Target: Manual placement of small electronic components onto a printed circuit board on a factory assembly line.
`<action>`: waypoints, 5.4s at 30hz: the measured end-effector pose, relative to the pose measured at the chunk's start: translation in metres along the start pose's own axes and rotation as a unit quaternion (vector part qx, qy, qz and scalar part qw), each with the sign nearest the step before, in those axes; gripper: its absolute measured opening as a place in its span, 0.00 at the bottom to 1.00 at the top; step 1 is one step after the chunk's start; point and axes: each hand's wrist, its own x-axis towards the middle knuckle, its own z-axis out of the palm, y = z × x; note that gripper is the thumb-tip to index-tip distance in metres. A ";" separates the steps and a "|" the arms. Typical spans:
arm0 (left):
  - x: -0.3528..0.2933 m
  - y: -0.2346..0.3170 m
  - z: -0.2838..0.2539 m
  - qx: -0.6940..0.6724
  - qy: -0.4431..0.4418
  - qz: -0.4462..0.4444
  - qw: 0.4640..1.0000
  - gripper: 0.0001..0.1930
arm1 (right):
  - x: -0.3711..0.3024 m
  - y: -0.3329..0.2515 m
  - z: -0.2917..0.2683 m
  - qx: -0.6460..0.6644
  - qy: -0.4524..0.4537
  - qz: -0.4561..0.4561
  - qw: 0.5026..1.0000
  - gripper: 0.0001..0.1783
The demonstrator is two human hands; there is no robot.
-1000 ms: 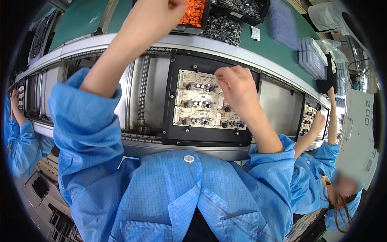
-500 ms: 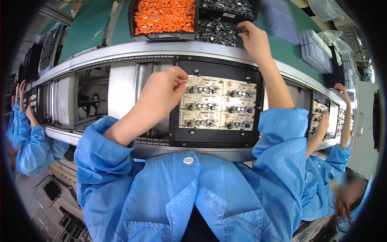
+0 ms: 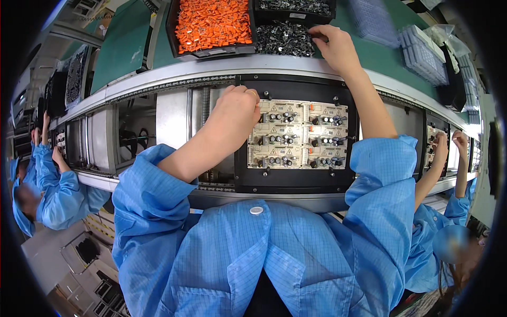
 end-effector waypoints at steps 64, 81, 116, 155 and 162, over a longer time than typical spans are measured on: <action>0.092 -0.068 -0.131 0.002 0.272 -0.023 0.962 0.12 | -0.153 -0.088 -0.071 -0.287 -0.032 0.263 0.921 0.20; -0.019 0.046 -0.038 -0.161 0.039 -0.135 0.977 0.09 | -0.075 0.000 -0.076 -0.038 0.006 0.057 0.998 0.14; -0.030 0.030 0.008 0.052 0.021 -0.032 0.998 0.04 | -0.021 0.029 -0.043 0.127 -0.013 0.129 0.983 0.13; -0.016 0.039 0.029 0.117 -0.031 0.193 0.974 0.26 | -0.168 -0.094 -0.093 0.481 -0.049 0.283 0.828 0.07; 0.004 0.026 0.017 0.056 0.019 0.207 0.977 0.20 | -0.170 -0.092 -0.092 0.526 -0.079 0.346 0.773 0.07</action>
